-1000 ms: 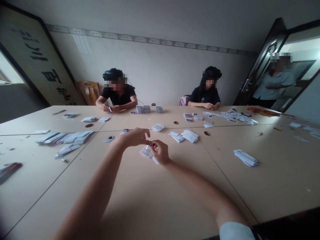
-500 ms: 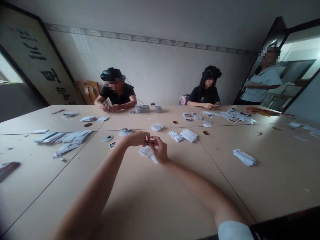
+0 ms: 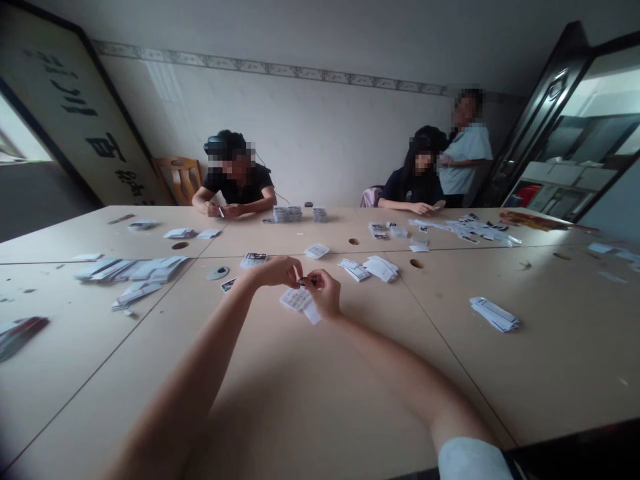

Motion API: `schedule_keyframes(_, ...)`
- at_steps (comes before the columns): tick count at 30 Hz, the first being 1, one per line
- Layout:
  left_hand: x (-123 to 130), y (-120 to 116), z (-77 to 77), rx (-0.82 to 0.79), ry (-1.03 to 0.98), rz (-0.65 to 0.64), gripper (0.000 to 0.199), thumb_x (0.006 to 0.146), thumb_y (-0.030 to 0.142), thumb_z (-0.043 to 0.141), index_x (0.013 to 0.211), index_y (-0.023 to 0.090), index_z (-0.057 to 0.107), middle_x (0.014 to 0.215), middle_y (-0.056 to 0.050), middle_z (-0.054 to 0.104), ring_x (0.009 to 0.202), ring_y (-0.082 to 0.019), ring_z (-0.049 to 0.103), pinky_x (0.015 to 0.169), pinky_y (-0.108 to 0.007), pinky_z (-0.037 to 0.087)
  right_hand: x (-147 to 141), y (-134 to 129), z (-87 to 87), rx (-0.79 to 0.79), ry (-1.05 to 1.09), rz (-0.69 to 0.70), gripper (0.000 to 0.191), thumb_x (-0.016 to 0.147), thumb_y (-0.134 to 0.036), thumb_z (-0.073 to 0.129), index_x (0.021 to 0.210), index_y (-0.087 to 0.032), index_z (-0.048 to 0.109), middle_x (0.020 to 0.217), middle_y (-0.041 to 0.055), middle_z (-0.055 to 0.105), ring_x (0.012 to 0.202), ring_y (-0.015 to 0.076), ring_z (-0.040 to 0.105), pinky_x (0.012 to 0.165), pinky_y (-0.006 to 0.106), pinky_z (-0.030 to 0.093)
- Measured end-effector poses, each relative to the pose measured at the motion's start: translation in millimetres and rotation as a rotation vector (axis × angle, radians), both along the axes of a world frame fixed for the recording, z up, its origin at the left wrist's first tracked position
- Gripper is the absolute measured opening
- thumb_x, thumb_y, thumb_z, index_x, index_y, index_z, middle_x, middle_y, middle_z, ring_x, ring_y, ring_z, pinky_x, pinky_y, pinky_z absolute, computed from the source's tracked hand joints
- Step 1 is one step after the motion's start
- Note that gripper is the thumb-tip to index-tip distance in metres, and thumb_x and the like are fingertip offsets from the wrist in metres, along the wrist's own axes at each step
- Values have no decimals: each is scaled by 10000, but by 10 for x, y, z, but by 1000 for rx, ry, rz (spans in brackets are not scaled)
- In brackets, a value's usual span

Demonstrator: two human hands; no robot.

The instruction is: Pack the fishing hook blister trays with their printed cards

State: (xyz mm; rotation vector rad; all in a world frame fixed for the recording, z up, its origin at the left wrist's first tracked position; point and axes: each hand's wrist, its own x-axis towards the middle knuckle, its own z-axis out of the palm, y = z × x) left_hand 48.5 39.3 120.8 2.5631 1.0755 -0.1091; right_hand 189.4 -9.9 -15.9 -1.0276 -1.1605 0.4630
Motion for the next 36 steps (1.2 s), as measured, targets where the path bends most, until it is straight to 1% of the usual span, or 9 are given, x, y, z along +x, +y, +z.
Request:
schedule_keyframes(2,11,-16,4,5,0,-9,292,913,381,670,1068,133,662,1004,-56,688,876,-169,658,828,-370,564,-5,-5,5,-5,-1,-1,230,758,-395,763,812,-197,658,721,14,677,655,174,651,628,283,544)
schedule_keyframes(7,12,-33,7,48,15,9,261,941,383,628,932,127,679,915,-38,692,831,-160,659,798,-342,566,-16,-12,8,-15,12,28,261,781,-433,743,818,-191,652,706,15,684,620,175,673,607,289,556)
schedule_keyframes(12,-8,-59,42,77,-8,15,248,945,366,625,976,126,678,981,-47,693,870,-168,664,799,-339,575,-14,-5,3,-20,30,63,312,800,-478,723,893,-185,673,775,34,716,632,179,699,646,307,583)
schedule_keyframes(15,-7,-76,64,66,-12,11,243,944,359,629,968,122,677,957,-43,692,848,-162,665,785,-334,577,-9,16,-1,-35,62,53,380,779,-495,737,994,-190,669,755,26,712,631,192,708,637,312,587)
schedule_keyframes(17,-2,-76,64,56,-15,7,240,945,355,630,956,120,675,924,-37,691,825,-154,664,779,-332,578,-4,29,-2,-46,75,46,386,765,-495,755,973,-183,664,734,20,701,632,191,705,632,312,584)
schedule_keyframes(21,-5,-37,23,43,-37,8,247,944,360,633,944,117,675,892,-31,690,802,-149,665,771,-330,579,7,31,6,-60,45,56,328,804,-461,759,832,-158,638,696,-8,658,633,148,663,635,292,561)
schedule_keyframes(26,-18,37,-58,33,-91,11,274,941,384,635,943,114,680,854,-25,693,779,-147,672,757,-326,579,35,12,17,-59,-8,48,280,891,-408,707,842,-144,629,668,-43,586,597,102,578,599,250,510)
schedule_keyframes(29,-13,65,-93,34,-124,16,267,941,377,637,957,113,679,858,-25,692,778,-146,670,758,-328,579,52,7,19,-52,-30,25,280,907,-410,688,842,-144,627,701,-34,585,606,99,554,580,236,481)
schedule_keyframes(36,-9,93,-147,36,-191,30,250,944,361,635,971,115,674,854,-24,686,756,-136,662,743,-319,580,55,2,1,-26,-55,4,290,914,-426,671,857,-147,617,724,-29,584,601,98,536,573,235,460)
